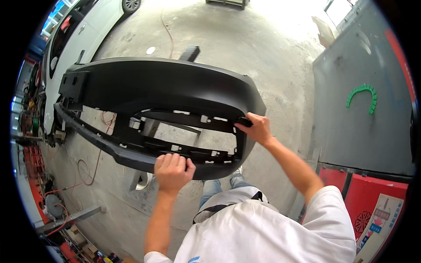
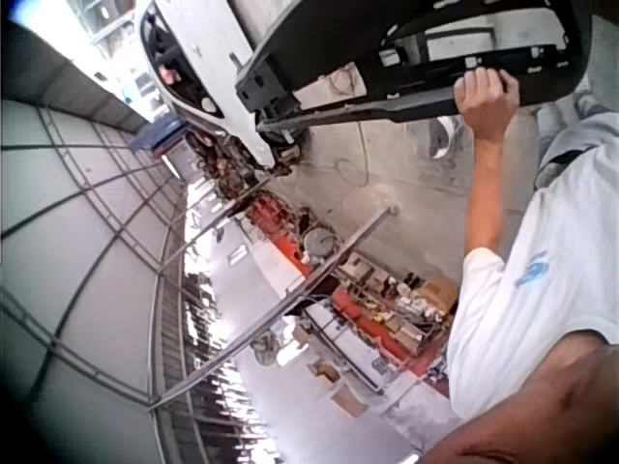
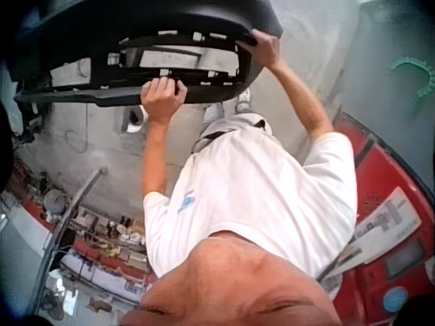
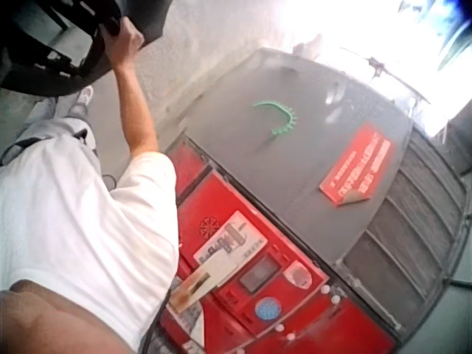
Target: The person sands a black car bumper mounted on a metal stand using a sanding block. They work on the edges and flat surfaces of the bumper, occasionally dipping the sanding block into a bucket of water. The person also wipes the surface with their hand to check the finish.
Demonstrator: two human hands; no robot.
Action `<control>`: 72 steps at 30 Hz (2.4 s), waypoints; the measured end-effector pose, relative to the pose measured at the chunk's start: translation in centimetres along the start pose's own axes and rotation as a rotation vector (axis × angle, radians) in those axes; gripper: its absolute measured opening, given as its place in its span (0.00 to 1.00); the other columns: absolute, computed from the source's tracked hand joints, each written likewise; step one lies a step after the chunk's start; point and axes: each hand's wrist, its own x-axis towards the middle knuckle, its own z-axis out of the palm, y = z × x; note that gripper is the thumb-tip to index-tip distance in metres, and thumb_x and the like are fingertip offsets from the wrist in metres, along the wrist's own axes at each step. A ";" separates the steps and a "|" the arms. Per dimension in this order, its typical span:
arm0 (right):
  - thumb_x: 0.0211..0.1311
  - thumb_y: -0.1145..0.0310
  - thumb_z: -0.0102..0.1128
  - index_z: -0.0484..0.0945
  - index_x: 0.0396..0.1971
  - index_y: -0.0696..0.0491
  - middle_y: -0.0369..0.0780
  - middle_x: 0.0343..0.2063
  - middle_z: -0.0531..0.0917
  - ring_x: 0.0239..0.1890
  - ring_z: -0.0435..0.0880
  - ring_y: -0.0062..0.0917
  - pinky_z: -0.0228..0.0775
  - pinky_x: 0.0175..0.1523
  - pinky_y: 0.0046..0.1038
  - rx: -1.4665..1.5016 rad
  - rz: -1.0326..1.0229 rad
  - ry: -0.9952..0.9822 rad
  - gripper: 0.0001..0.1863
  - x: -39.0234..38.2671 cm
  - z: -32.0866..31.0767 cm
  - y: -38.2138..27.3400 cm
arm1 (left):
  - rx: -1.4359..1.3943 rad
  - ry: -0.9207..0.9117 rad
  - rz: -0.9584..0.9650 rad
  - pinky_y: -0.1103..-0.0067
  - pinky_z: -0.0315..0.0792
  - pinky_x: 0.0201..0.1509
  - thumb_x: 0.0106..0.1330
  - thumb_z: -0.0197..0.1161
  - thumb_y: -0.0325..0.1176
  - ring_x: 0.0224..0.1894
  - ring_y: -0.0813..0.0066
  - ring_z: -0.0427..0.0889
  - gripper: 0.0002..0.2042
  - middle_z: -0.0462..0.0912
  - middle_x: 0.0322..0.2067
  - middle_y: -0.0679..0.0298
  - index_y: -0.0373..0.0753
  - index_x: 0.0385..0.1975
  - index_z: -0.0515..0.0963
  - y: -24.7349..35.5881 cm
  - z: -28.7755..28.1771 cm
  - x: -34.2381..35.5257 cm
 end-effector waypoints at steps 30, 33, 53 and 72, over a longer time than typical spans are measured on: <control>0.62 0.73 0.68 0.81 0.48 0.59 0.41 0.40 0.89 0.43 0.87 0.27 0.78 0.50 0.33 0.890 1.282 0.483 0.15 -21.6 5.4 5.7 | -0.043 -0.830 0.390 0.65 0.70 0.64 0.45 0.81 0.43 0.59 0.57 0.77 0.38 0.78 0.58 0.55 0.35 0.59 0.77 9.9 2.7 1.5; 0.69 0.72 0.59 0.74 0.59 0.60 0.51 0.48 0.86 0.50 0.87 0.41 0.77 0.54 0.39 0.693 1.045 0.514 0.20 -16.5 2.8 2.4 | 0.075 -0.947 0.496 0.65 0.68 0.67 0.43 0.83 0.43 0.61 0.54 0.76 0.45 0.76 0.59 0.51 0.33 0.64 0.72 10.3 6.0 1.9; 0.65 0.51 0.62 0.55 0.76 0.58 0.50 0.80 0.47 0.82 0.42 0.40 0.34 0.83 0.41 0.396 0.193 0.098 0.46 -21.2 11.5 -1.5 | 0.177 -1.010 0.745 0.62 0.69 0.68 0.44 0.78 0.35 0.60 0.45 0.74 0.42 0.73 0.56 0.43 0.25 0.61 0.69 9.8 7.8 0.8; 0.54 0.74 0.70 0.75 0.38 0.54 0.43 0.53 0.76 0.62 0.77 0.40 0.72 0.67 0.41 0.554 0.336 0.819 0.14 -7.9 9.1 -3.6 | -0.009 -1.051 0.499 0.62 0.77 0.55 0.48 0.81 0.39 0.53 0.47 0.81 0.34 0.78 0.52 0.47 0.32 0.55 0.77 11.0 6.9 2.2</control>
